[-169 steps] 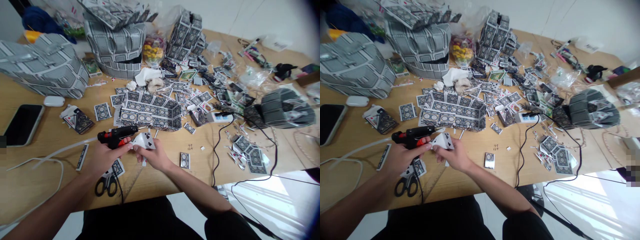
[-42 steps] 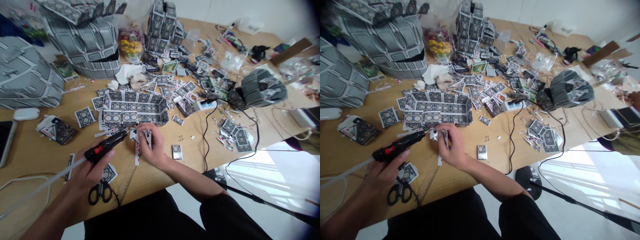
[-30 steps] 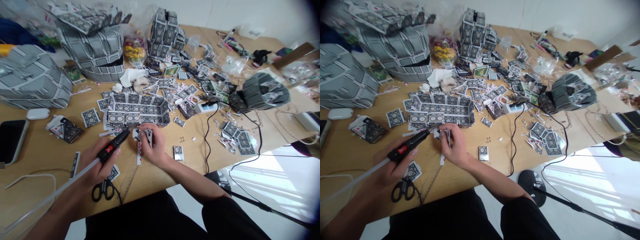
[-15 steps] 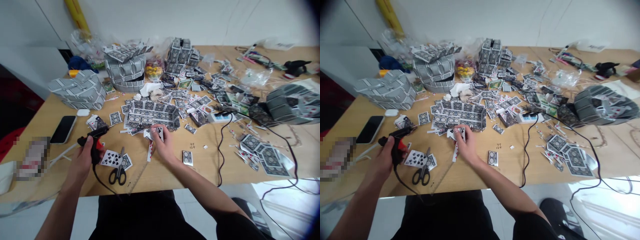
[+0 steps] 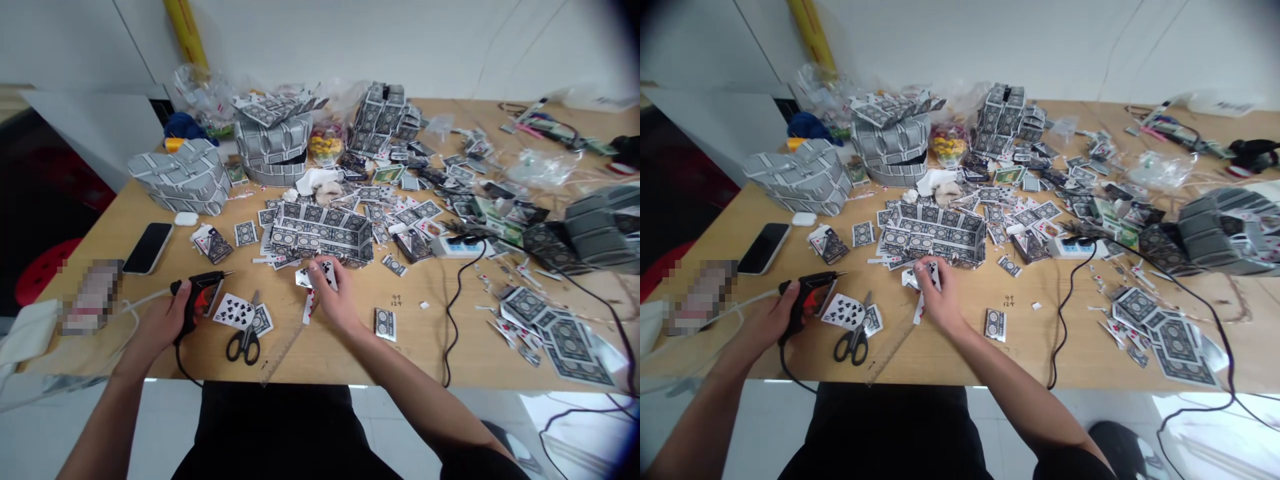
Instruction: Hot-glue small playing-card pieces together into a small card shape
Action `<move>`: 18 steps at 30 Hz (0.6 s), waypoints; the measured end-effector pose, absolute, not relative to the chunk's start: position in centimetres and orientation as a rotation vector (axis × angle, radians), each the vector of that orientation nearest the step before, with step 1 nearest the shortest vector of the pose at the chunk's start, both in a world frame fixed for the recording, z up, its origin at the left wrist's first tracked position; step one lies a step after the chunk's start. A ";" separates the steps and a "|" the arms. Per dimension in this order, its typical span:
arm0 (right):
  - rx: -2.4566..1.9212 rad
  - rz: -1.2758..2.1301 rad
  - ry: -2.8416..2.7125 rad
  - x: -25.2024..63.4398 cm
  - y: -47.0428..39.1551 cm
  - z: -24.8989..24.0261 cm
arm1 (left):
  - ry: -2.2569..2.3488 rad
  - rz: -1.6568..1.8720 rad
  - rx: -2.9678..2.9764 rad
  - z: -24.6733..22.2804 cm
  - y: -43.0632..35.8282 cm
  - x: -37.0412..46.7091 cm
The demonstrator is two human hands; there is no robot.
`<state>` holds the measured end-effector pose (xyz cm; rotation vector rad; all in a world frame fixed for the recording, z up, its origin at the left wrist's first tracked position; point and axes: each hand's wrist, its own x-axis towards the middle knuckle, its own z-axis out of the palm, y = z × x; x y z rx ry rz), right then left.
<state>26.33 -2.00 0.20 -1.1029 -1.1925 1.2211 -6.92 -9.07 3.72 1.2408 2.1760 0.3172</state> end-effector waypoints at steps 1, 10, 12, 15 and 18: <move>-1.111 1.221 -1.196 26.3 -2.0 0.1 | 2.202 0.287 1.251 3.6 -8.9 -6.9; -1.164 1.187 -1.302 26.2 -2.3 0.0 | 2.333 0.081 1.301 3.3 -7.0 -6.9; -1.168 1.161 -1.335 26.1 -2.4 -0.1 | 2.384 0.003 1.306 3.5 -6.7 -6.9; -1.162 1.168 -1.377 26.1 -2.5 -0.5 | 2.467 -0.120 1.335 3.9 -6.7 -6.8; -1.140 1.177 -1.417 26.2 -2.8 -0.9 | 2.560 -0.266 1.461 4.6 -7.6 -6.3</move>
